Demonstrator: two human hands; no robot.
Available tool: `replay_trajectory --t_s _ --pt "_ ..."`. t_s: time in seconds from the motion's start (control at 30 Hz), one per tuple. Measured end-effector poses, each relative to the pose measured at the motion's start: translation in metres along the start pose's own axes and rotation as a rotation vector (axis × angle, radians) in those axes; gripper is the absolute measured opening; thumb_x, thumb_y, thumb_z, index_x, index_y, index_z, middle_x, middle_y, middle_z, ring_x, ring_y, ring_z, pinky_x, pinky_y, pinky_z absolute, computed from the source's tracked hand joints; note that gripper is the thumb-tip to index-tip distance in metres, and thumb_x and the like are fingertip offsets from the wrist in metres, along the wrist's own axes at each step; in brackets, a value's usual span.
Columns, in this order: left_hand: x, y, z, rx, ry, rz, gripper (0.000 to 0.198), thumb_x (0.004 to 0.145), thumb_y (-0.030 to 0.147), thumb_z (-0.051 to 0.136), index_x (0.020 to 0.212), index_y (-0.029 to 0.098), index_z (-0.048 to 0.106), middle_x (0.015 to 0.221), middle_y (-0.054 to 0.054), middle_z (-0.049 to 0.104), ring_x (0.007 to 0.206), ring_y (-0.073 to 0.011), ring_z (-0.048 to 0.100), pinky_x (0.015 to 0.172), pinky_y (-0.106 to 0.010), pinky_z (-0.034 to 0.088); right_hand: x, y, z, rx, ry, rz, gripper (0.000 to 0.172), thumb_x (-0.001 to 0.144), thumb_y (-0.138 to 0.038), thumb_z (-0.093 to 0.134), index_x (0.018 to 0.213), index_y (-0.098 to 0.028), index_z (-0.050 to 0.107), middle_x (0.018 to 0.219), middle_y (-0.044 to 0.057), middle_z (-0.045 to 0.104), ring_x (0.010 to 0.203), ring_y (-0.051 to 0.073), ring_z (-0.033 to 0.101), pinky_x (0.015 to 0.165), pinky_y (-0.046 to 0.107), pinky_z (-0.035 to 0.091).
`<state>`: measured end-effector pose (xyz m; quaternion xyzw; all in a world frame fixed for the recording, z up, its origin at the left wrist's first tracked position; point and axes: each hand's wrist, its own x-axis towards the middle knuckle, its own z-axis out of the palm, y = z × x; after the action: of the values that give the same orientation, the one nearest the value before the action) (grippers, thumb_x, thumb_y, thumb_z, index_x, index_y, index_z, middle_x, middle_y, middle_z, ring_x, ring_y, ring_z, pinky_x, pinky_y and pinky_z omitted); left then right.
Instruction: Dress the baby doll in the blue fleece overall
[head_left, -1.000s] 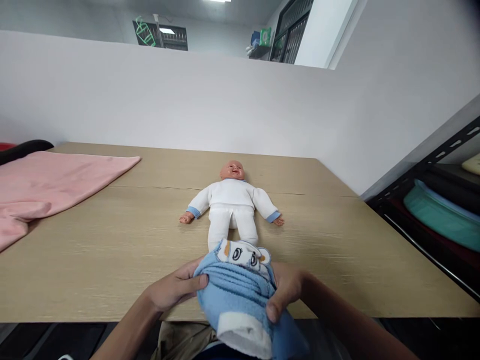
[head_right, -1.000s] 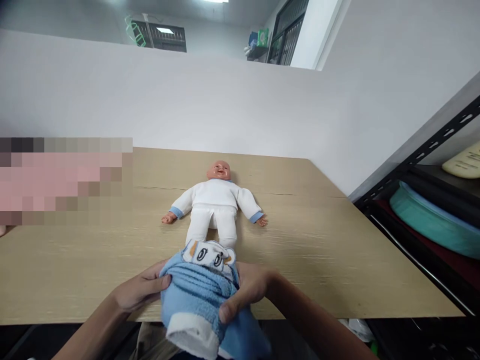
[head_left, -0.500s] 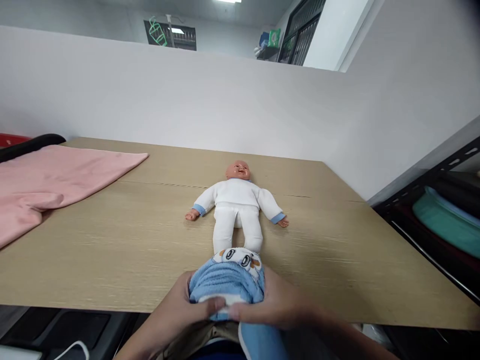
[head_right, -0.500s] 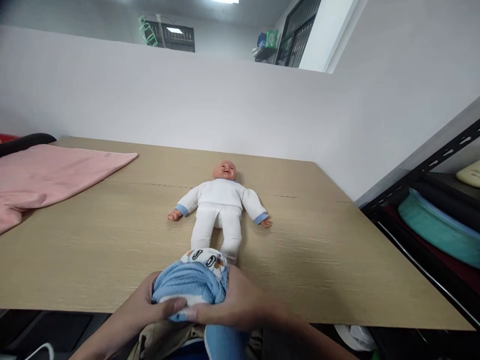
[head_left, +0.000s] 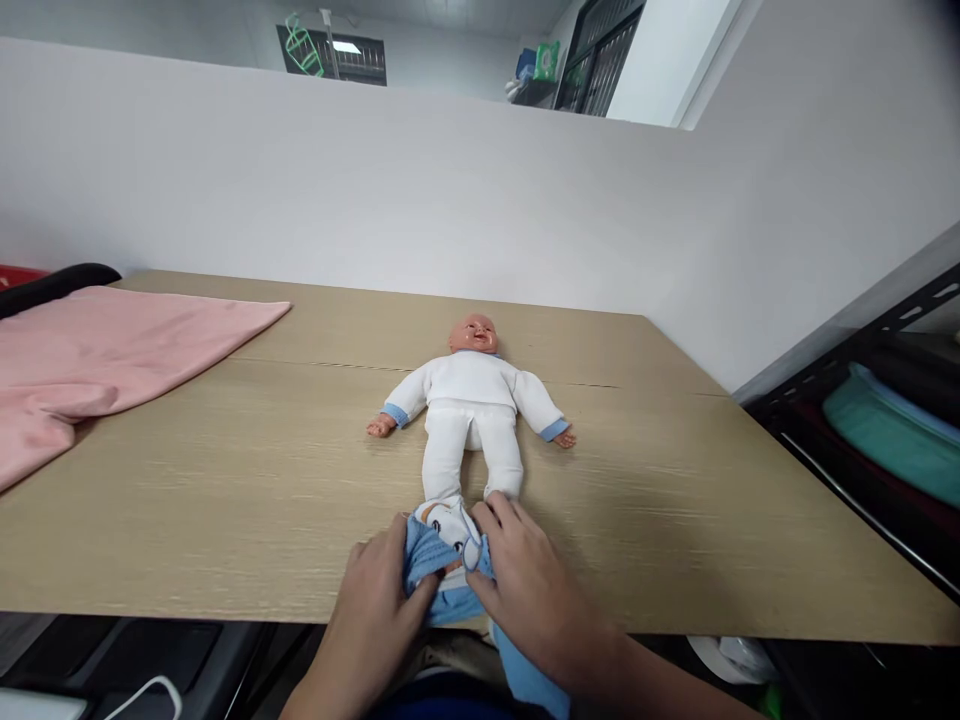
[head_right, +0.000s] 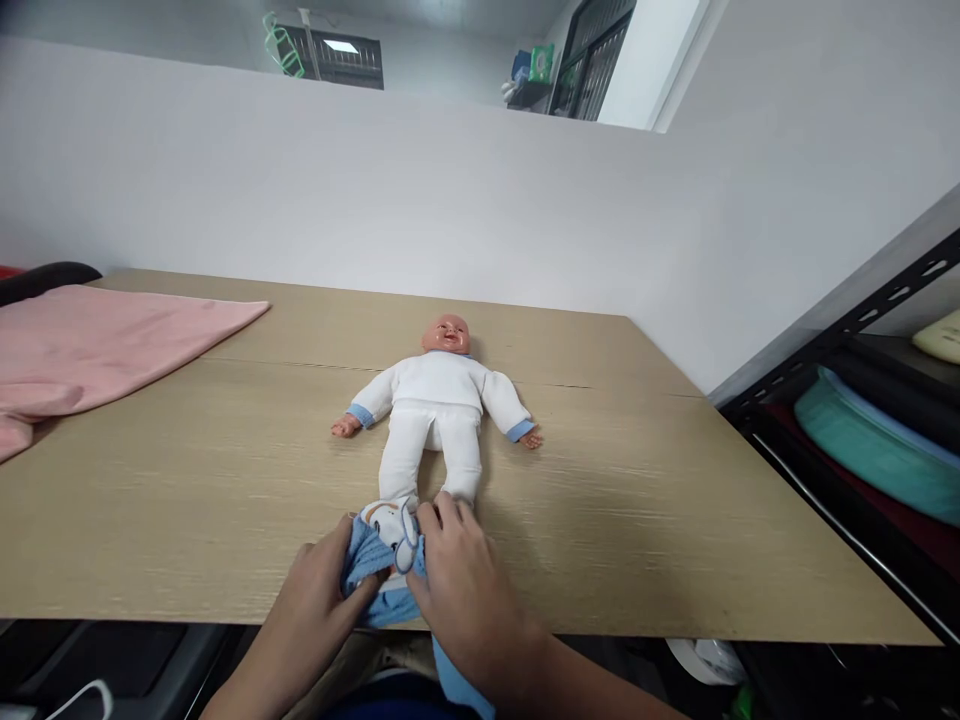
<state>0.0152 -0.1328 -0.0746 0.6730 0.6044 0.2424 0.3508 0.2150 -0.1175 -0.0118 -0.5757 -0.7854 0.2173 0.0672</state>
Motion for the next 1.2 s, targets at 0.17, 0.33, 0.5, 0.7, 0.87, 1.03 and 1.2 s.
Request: replay_trajectory --t_s 0.17,0.33,0.5,0.7,0.87,1.03,1.2 --pt "0.004 -0.003 0.009 -0.069 0.06 0.071 0.028 0.089 0.029 0.062 0.115 0.022 0.063 0.117 -0.015 0.069 0.115 -0.0388 0.059 0.101 -0.056 0.046 0.002 0.007 0.006 0.025 0.047 -0.087 0.052 0.084 -0.008 0.062 0.135 -0.012 0.065 0.138 0.019 0.065 0.134 0.041 0.052 0.12 0.062 0.045" --pt "0.005 -0.006 0.018 -0.389 0.022 0.116 0.051 0.09 0.024 0.066 0.139 0.022 0.053 0.137 -0.014 0.063 0.132 -0.0349 0.057 0.116 -0.052 0.042 0.002 0.023 0.001 0.186 -0.024 -0.176 0.089 0.074 -0.004 0.055 0.162 -0.013 0.045 0.151 0.016 0.059 0.146 0.034 0.045 0.129 0.053 0.038" --pt "0.008 -0.012 0.021 -0.643 0.056 0.1 0.045 0.088 0.015 0.062 0.131 0.023 0.048 0.131 -0.01 0.064 0.127 -0.0282 0.06 0.112 -0.042 0.045 0.007 0.033 0.005 0.319 0.061 -0.184 0.075 0.072 -0.004 0.06 0.147 -0.014 0.06 0.139 0.013 0.066 0.136 0.029 0.054 0.12 0.048 0.046" --pt "0.028 -0.015 -0.002 -0.58 -0.047 0.172 0.042 0.088 0.016 0.065 0.128 0.023 0.058 0.128 -0.009 0.067 0.119 -0.0282 0.063 0.105 -0.04 0.048 0.017 0.044 0.017 0.291 0.203 -0.31 0.052 0.078 -0.002 0.063 0.127 -0.018 0.067 0.119 0.011 0.072 0.117 0.03 0.062 0.105 0.048 0.054" --pt "0.054 -0.014 -0.034 -0.416 -0.184 0.336 0.028 0.093 0.017 0.066 0.119 0.024 0.069 0.121 -0.007 0.069 0.119 -0.0277 0.062 0.109 -0.039 0.045 0.029 0.053 0.011 0.257 0.265 -0.376 0.029 0.078 -0.004 0.067 0.102 -0.02 0.069 0.108 0.008 0.072 0.108 0.029 0.064 0.098 0.046 0.055" --pt "0.087 -0.011 -0.061 -0.354 -0.283 0.475 0.013 0.096 0.033 0.073 0.101 0.021 0.074 0.125 -0.01 0.068 0.124 -0.0291 0.06 0.113 -0.04 0.044 0.048 0.061 -0.019 0.351 0.125 -0.482 0.045 0.082 -0.01 0.075 0.125 -0.023 0.073 0.151 0.011 0.061 0.143 0.029 0.054 0.123 0.045 0.043" --pt "0.115 -0.009 -0.067 -0.424 -0.445 0.326 0.03 0.093 0.042 0.078 0.111 0.018 0.071 0.107 -0.005 0.07 0.103 -0.0245 0.062 0.095 -0.034 0.051 0.077 0.067 -0.047 0.51 -0.064 -0.416 0.065 0.083 -0.052 0.089 0.137 -0.021 0.071 0.134 0.009 0.075 0.126 0.032 0.068 0.109 0.04 0.054"
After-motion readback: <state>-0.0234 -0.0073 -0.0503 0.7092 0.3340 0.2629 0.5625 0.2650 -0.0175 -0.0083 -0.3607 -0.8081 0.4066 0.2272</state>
